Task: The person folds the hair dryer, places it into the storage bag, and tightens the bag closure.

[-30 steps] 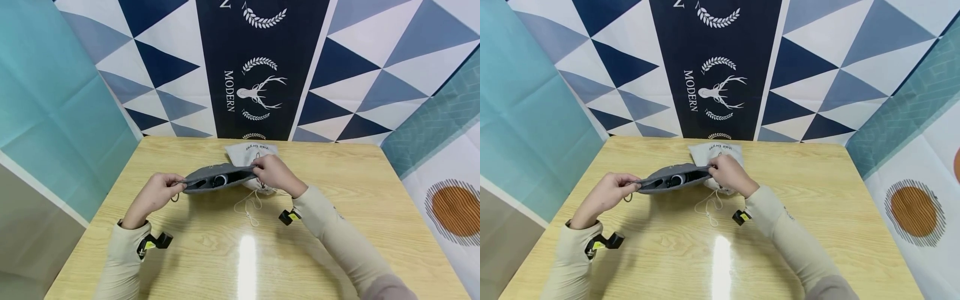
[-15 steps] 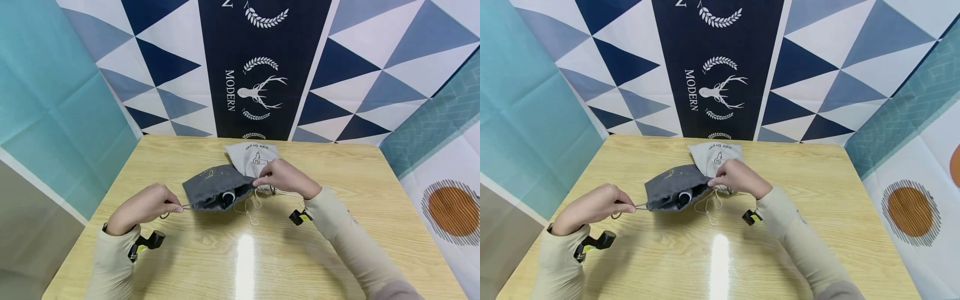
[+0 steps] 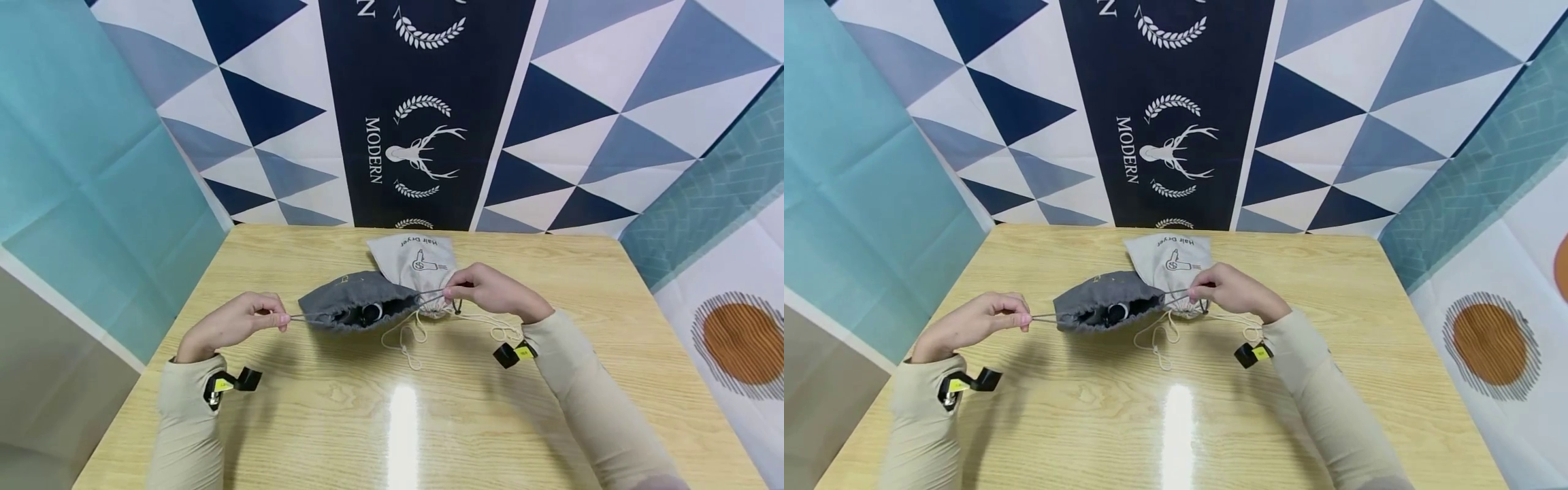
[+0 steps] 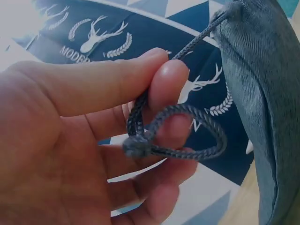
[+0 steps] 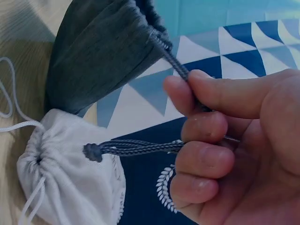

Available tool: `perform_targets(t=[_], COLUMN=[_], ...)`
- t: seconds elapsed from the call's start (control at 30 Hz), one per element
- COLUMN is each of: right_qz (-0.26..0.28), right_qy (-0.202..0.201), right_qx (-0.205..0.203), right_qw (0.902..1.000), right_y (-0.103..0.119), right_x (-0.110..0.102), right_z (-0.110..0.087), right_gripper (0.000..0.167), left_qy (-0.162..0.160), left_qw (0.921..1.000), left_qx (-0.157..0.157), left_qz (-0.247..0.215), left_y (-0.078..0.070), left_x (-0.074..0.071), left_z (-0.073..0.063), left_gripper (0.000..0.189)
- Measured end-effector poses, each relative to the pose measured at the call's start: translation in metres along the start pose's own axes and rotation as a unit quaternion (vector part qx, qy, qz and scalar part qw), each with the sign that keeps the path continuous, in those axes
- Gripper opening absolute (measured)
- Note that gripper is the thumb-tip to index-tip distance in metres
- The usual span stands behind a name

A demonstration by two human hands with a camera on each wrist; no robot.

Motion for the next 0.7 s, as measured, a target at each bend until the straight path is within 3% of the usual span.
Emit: perform_targets(t=[0.17,0.33,0.5,0.6,0.7], right_qz=[0.012,0.033,0.074,0.109,0.159], right_qy=[-0.032,-0.063,-0.083,-0.103,-0.113], right_qx=[0.001,0.006,0.003,-0.002,-0.003], right_qw=[0.9994,0.9975,0.9938,0.9887,0.9809], right_y=[-0.014,-0.035,-0.043,-0.043,-0.042], right_x=[-0.008,-0.017,-0.020,-0.023,-0.024], right_z=[-0.007,-0.017,-0.020,-0.018,-0.017], right_gripper=[0.024,0.027,0.022,0.019,0.018], left_qy=[-0.013,-0.016,-0.031,-0.065,-0.097], left_qw=[0.9985,0.9917,0.9825,0.9648,0.9337], left_qx=[0.040,0.092,0.083,0.075,0.077], left_qz=[-0.036,-0.089,-0.164,-0.243,-0.336], left_y=[0.009,0.017,0.023,0.026,0.028], left_x=[-0.005,-0.015,-0.016,-0.013,-0.008], left_z=[-0.005,-0.015,-0.018,-0.013,-0.008], left_gripper=[0.023,0.021,0.023,0.027,0.033])
Point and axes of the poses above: each hand's wrist, its own z-axis towards the middle knuckle, its own x-axis out of the palm, y = z × x, the point moved 8 cm from there along z, towards the middle knuckle, and after that the axes turned 11 degrees about -y, right-handed, at the moved point
